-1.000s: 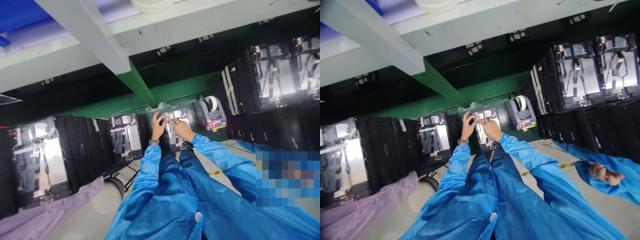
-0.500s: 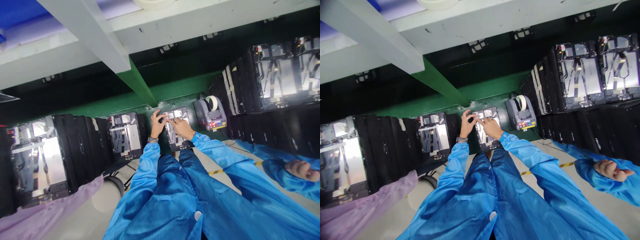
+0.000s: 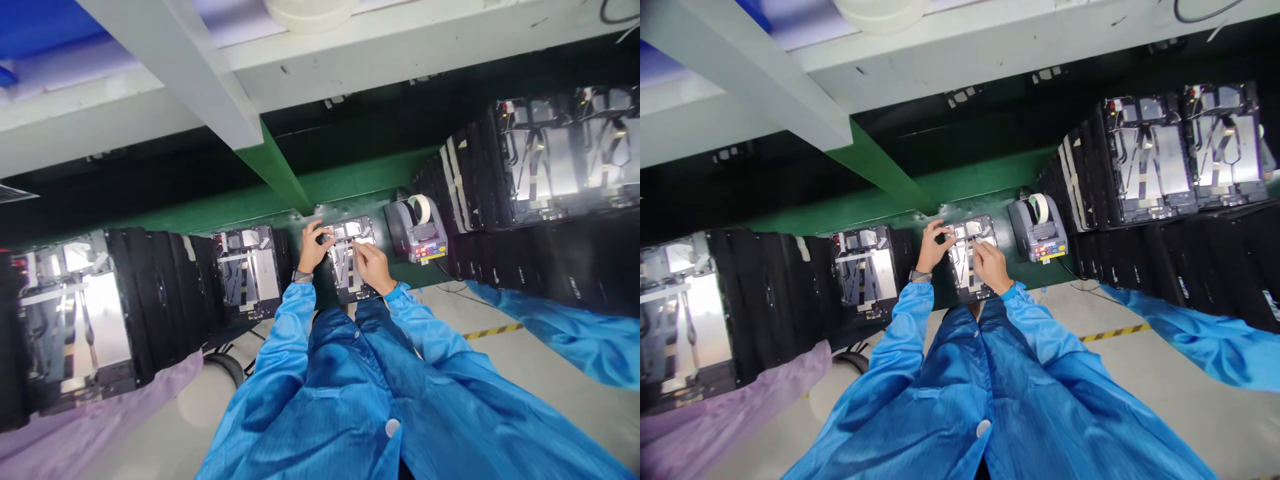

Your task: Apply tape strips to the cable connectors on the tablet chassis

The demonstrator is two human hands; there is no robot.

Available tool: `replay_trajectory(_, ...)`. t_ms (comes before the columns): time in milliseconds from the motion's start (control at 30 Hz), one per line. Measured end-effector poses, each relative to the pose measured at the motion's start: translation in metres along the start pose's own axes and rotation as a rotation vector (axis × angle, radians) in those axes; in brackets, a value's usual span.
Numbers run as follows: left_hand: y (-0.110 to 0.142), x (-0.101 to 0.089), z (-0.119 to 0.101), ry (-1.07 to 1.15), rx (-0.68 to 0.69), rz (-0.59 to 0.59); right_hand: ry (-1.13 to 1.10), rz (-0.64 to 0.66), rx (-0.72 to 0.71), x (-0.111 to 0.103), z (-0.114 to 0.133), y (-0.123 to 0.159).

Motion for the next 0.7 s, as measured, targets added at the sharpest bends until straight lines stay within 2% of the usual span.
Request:
replay_trajectory(100,-0.001,0.002,0.003,0.005,-0.034,0.003,-0.096,-0.081,0.085,-0.013,0.0,0.025)
replay_trajectory(233,0.0,0.009,0.005,0.096,-0.049,0.067,-0.149,-0.135,0.177,-0.026,-0.006,0.061)
replay_trajectory(500,-0.004,0.0,-0.007,0.104,-0.025,0.005,-0.129,-0.246,0.292,-0.047,-0.04,0.118)
replay_trajectory(567,0.005,-0.008,-0.003,0.164,-0.117,-0.07,-0.131,-0.287,0.325,-0.047,-0.049,0.121)
replay_trajectory(633,0.028,-0.013,0.007,0.219,-0.284,-0.147,-0.177,-0.312,0.35,-0.043,-0.055,0.117)
replay_trajectory(700,0.061,-0.008,0.01,0.233,-0.425,-0.121,-0.253,-0.307,0.376,-0.034,-0.06,0.107)
Point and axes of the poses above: each hand's wrist, its own y-axis away from the middle knuckle, its own x-axis out of the palm, z = x × y, the point moved 7 cm from there along -y, towards the middle knuckle, and after that the axes turned 12 degrees about -y, right-handed, at the moved point
